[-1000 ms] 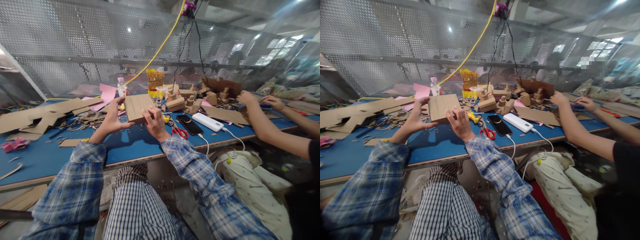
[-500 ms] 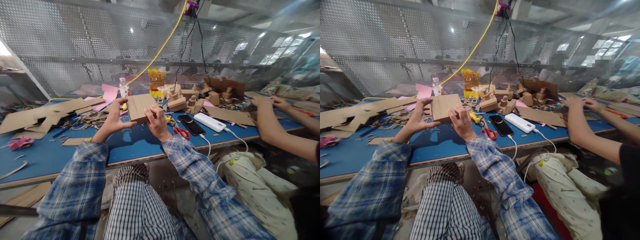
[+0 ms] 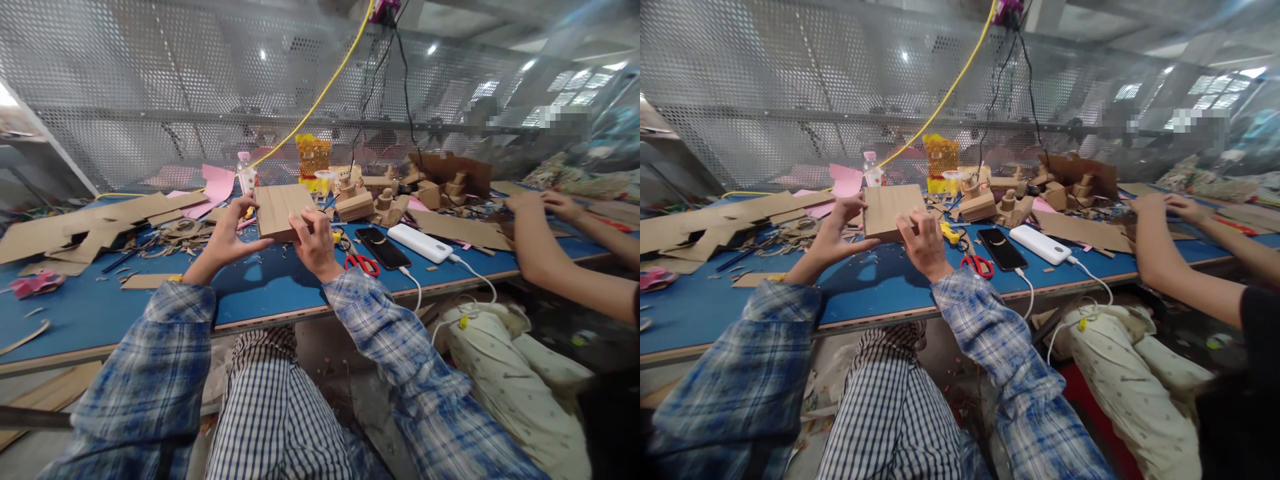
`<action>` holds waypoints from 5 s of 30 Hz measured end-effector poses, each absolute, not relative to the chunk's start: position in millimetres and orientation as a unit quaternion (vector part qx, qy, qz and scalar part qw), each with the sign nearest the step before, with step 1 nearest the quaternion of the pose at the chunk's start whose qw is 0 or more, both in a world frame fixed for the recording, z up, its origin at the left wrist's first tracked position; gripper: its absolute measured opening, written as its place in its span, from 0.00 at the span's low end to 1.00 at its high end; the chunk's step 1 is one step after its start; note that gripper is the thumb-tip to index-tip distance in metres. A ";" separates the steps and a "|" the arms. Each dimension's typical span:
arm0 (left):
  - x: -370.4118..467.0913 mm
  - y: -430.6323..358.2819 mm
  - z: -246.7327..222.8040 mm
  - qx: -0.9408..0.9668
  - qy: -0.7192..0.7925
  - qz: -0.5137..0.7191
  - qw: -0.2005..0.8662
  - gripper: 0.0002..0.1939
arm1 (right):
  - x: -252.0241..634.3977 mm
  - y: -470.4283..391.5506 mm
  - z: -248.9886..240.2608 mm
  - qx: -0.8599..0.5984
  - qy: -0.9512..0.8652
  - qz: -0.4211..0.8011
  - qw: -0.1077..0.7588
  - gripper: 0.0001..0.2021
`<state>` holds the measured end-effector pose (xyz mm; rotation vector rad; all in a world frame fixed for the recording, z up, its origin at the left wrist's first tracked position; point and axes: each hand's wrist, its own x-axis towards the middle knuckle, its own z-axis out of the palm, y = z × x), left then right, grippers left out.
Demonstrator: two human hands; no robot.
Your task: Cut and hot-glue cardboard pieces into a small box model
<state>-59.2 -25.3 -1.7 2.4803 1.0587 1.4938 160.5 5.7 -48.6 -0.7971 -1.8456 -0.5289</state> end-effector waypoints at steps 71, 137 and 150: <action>-55.4 -26.8 2.4 0.710 0.517 0.477 -0.032 0.13 | 155.0 -2.4 -48.3 -0.299 -0.780 -0.365 0.412 0.15; -50.1 -25.7 -7.8 0.736 0.595 0.300 -0.123 0.17 | 157.5 -4.1 -50.8 -0.295 -0.750 -0.410 0.427 0.13; -52.5 -18.1 -16.5 0.740 0.578 0.314 -0.139 0.19 | 157.5 -5.2 -49.6 -0.304 -0.761 -0.392 0.418 0.12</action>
